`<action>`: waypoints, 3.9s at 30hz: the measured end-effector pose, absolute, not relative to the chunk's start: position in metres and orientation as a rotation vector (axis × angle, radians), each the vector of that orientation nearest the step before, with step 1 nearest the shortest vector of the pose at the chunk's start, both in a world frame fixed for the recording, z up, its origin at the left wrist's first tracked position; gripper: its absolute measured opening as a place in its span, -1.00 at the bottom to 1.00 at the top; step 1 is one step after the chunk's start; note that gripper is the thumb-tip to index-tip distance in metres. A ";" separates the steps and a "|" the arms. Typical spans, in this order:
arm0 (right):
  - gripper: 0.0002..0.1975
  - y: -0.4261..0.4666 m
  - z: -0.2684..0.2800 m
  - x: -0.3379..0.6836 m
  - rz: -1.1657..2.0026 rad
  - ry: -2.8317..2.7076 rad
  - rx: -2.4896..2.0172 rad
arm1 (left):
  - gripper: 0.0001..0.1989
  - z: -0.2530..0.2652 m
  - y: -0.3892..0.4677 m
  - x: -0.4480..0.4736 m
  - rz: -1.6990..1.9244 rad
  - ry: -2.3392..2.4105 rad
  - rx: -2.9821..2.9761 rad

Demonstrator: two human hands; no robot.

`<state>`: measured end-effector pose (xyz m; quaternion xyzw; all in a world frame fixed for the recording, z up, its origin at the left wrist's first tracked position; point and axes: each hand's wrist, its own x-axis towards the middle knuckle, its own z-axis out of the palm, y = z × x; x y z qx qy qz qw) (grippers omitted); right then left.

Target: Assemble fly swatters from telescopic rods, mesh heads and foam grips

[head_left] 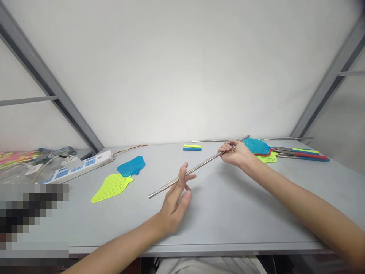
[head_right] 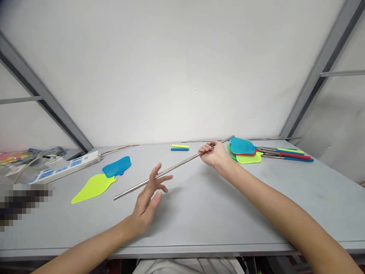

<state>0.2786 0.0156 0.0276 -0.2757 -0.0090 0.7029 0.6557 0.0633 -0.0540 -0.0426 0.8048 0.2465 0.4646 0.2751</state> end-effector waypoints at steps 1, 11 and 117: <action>-0.80 0.013 0.029 0.277 1.594 -0.023 -0.617 | -0.48 -0.042 -0.054 0.065 1.268 0.725 2.131; -0.81 -0.011 0.035 0.256 1.670 -0.114 -0.523 | -0.58 -0.034 -0.052 0.069 1.328 1.001 1.968; -0.86 -0.003 0.060 0.293 1.416 -0.152 -0.600 | -0.44 -0.037 -0.039 0.070 1.082 1.153 1.960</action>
